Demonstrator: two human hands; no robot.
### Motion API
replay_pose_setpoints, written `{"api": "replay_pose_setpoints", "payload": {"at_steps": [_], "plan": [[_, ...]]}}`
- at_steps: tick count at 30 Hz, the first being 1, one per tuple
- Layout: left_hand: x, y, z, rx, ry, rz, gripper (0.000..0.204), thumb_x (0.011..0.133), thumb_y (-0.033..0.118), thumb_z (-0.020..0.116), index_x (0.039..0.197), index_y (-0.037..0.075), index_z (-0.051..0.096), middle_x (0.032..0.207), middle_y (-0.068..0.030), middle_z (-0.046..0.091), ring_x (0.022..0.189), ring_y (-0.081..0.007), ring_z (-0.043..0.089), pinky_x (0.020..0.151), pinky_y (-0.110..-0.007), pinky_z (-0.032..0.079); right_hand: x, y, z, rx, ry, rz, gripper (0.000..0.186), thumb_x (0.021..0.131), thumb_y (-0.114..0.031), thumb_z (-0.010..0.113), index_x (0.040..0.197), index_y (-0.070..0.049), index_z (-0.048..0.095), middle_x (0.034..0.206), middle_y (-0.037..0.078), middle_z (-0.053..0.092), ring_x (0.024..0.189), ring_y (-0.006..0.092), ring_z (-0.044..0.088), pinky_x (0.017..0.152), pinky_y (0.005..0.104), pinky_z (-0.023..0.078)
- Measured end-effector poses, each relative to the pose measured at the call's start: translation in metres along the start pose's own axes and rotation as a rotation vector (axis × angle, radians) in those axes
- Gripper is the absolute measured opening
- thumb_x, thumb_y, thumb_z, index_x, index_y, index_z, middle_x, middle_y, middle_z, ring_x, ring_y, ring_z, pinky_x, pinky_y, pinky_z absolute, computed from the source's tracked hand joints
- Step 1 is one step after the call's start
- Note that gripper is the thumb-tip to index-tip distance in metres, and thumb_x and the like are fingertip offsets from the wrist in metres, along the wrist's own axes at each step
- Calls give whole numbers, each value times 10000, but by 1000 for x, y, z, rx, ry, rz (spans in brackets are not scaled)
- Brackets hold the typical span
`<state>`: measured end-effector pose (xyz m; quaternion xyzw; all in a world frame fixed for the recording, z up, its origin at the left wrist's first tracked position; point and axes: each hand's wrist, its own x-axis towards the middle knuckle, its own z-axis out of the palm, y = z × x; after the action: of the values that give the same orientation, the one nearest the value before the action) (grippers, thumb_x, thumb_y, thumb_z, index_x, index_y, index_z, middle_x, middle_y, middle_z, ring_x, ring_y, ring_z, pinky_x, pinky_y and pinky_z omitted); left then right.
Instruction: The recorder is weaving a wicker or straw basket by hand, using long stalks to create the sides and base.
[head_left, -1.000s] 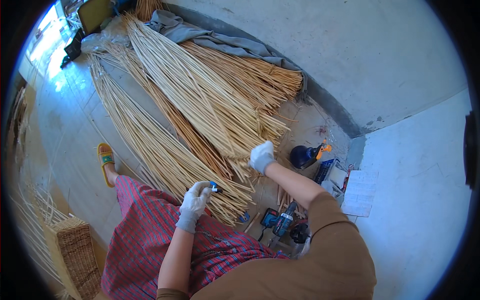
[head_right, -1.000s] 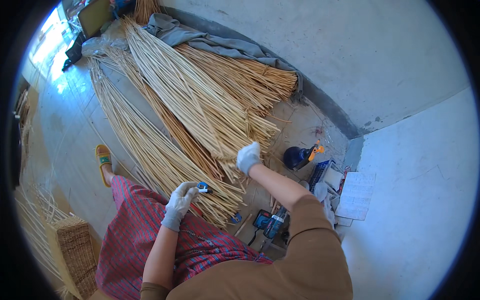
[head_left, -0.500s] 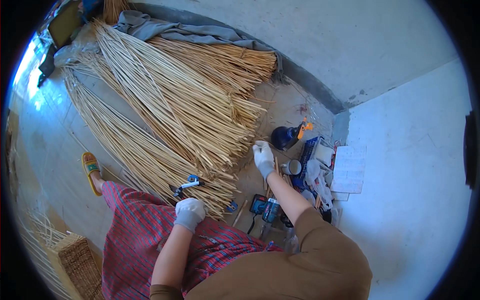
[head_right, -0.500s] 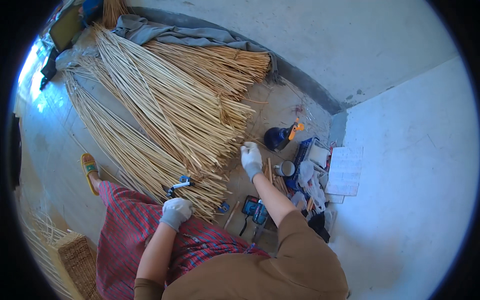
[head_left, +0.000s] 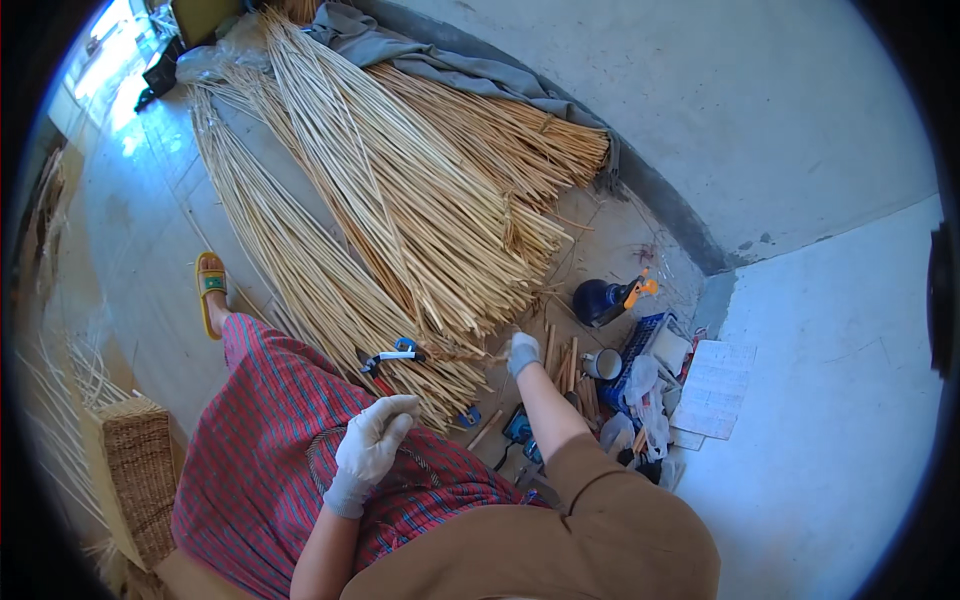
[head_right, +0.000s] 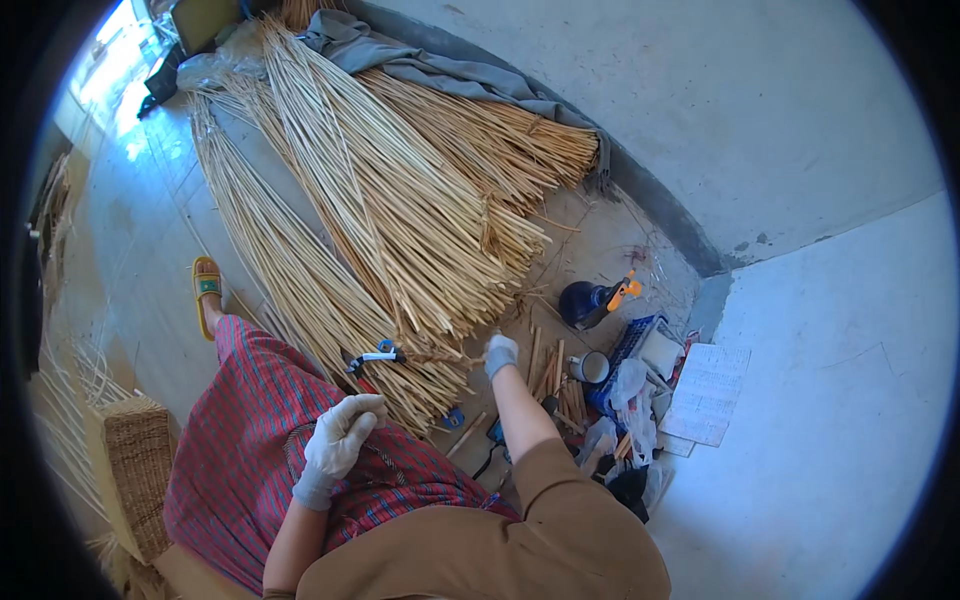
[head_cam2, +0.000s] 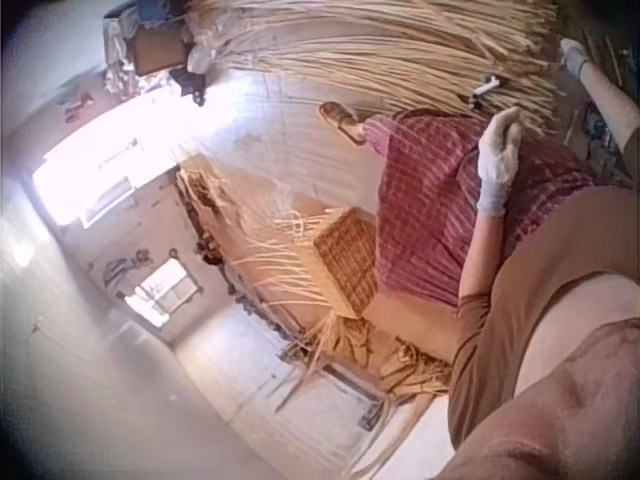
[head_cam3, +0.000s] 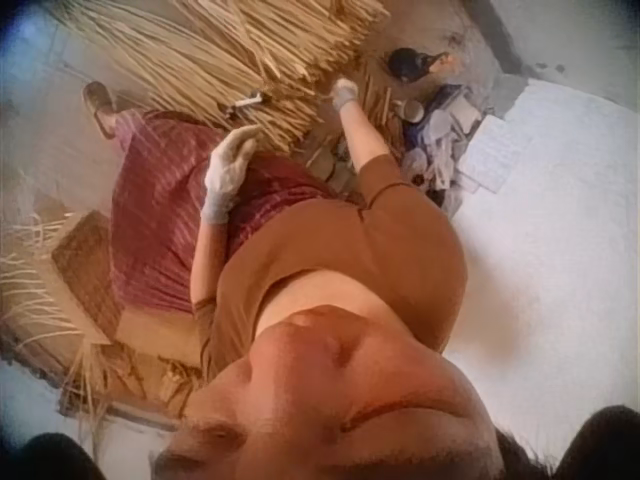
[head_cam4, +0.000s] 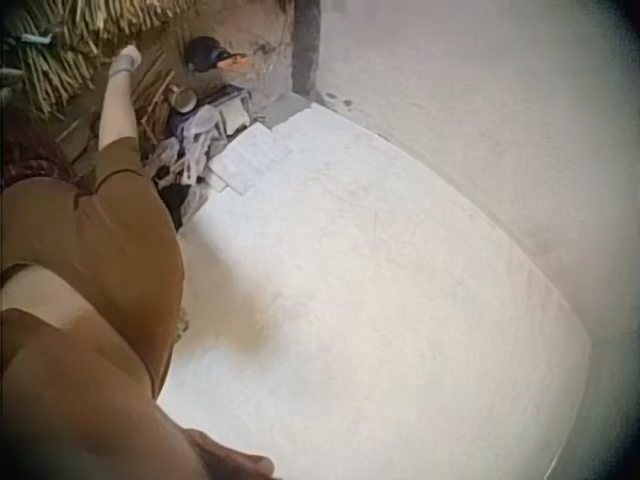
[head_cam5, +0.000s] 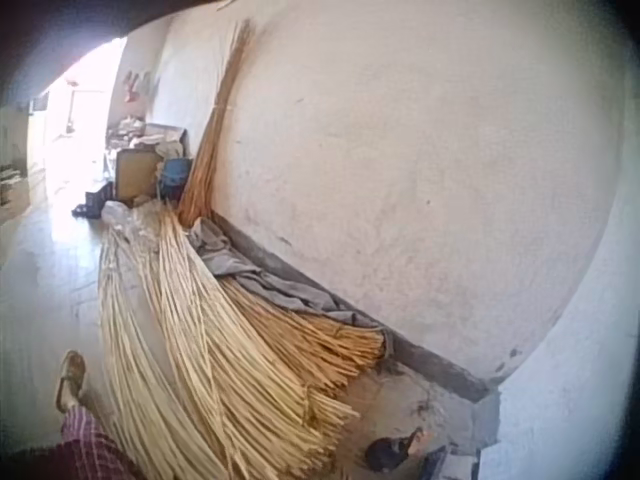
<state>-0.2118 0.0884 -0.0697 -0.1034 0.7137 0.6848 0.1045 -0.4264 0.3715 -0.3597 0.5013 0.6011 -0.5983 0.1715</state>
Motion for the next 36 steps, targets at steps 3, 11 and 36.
{"api": "replay_pose_setpoints", "payload": {"at_steps": [3,11,36], "plan": [[-4,-2,3,-9,34,-37,254,990,24,575,1235,-26,621,1084,-93,706,1006,-166,670,918,-302,529,-69,-54,-58,50,-379,-10,357,1025,-360,552,1104,-19,622,548,-35,425,378,110,356,360,283,273],[-33,7,16,381,79,298,208,918,56,664,1126,59,681,1003,-122,717,939,-279,714,838,-347,560,-223,-181,-122,82,-607,-384,362,1035,-362,530,939,-20,598,479,-95,293,335,48,255,331,248,202],[-96,3,26,380,220,286,288,888,-42,636,1169,14,666,1012,-123,713,977,-237,708,885,-345,547,-358,-164,-209,-30,-640,-656,292,994,-283,585,809,-61,633,497,-66,420,353,39,332,342,228,232]]}}
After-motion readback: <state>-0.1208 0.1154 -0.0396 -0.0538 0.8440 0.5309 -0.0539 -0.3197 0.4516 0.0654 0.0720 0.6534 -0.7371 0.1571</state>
